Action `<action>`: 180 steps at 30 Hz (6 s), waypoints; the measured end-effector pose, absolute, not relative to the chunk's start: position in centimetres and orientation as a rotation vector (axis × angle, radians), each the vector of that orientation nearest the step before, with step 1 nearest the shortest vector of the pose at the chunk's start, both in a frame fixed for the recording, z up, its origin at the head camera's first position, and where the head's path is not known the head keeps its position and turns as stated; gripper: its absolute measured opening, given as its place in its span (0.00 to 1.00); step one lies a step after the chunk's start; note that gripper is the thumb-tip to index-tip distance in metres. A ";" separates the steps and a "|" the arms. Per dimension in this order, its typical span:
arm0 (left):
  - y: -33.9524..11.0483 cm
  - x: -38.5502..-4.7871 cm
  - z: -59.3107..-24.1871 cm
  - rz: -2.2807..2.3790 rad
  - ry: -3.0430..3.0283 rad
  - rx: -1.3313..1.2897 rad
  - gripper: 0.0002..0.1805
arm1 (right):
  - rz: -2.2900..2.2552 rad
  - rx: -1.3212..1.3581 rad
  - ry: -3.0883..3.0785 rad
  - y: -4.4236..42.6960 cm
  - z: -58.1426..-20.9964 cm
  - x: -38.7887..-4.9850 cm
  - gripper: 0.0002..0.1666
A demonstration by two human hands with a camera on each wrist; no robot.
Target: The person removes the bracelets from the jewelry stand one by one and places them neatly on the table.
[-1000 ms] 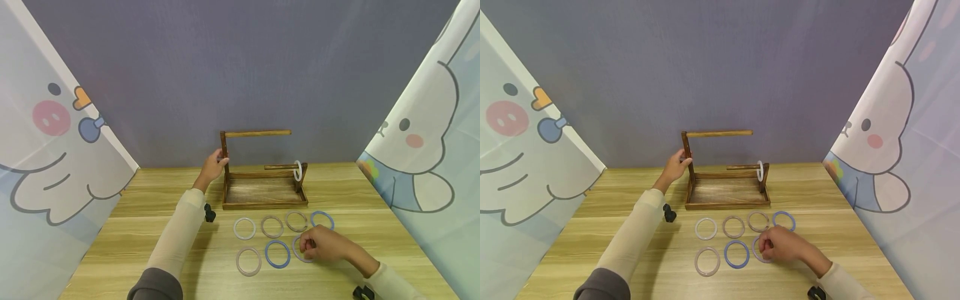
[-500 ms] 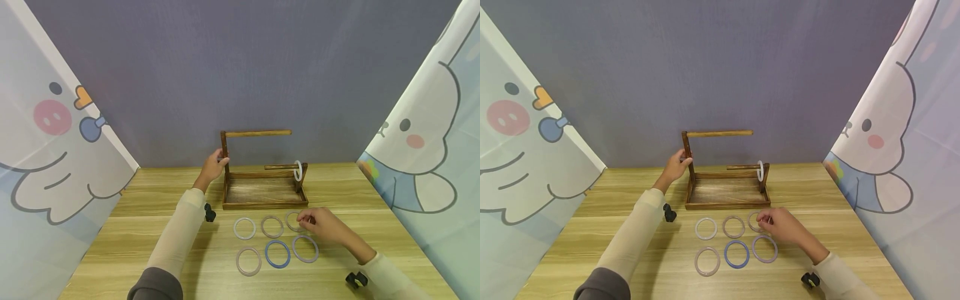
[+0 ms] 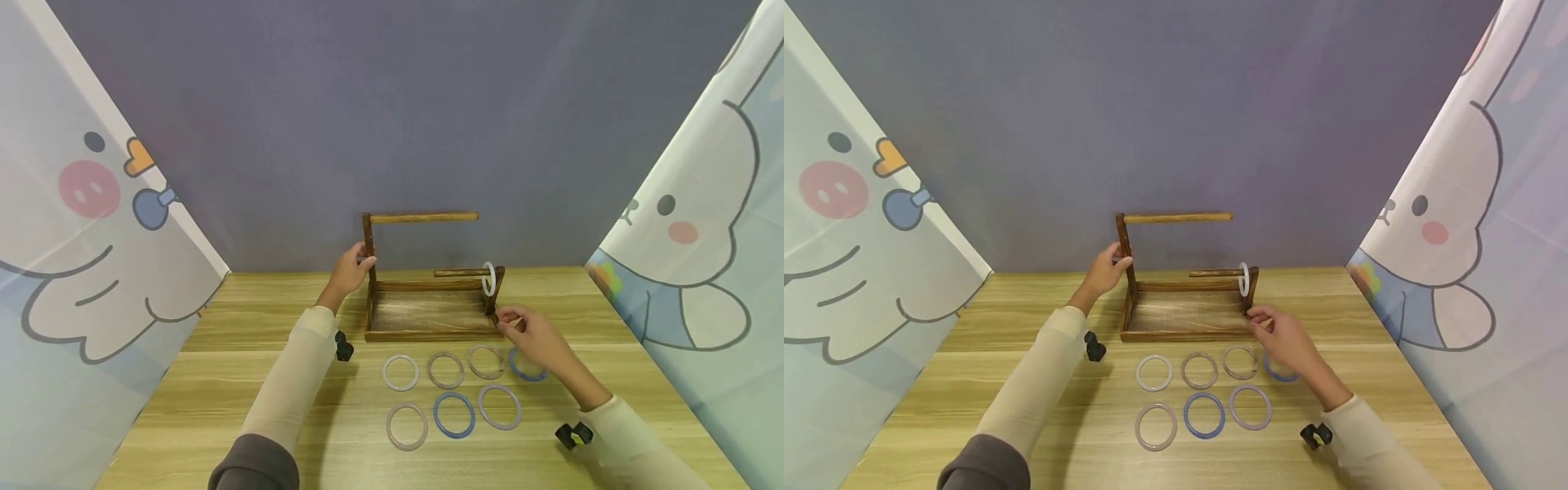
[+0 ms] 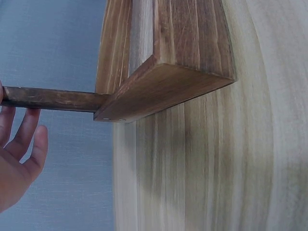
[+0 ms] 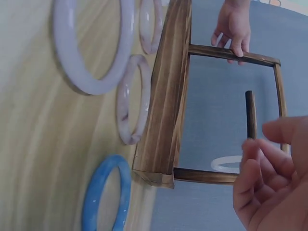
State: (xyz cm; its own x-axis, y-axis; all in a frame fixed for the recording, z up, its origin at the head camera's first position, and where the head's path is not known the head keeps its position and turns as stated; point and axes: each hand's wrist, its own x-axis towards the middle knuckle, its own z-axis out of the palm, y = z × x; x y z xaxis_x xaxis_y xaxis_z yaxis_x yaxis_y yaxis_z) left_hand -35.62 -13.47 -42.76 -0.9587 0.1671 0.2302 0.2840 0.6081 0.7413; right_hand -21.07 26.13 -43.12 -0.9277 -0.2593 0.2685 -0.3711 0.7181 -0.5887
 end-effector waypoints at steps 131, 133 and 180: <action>-13.3 -35.4 -42.8 -1.273 -2.679 -0.349 0.19 | 1.384 0.254 -2.447 16.7 -41.5 -26.4 0.15; -13.2 -35.4 -42.8 -1.276 -2.677 -0.347 0.18 | 1.372 0.260 -2.458 16.4 -41.4 -26.3 0.15; -13.2 -35.4 -42.7 -1.277 -2.686 -0.346 0.20 | 1.223 0.607 -2.572 16.0 -42.0 -25.9 0.12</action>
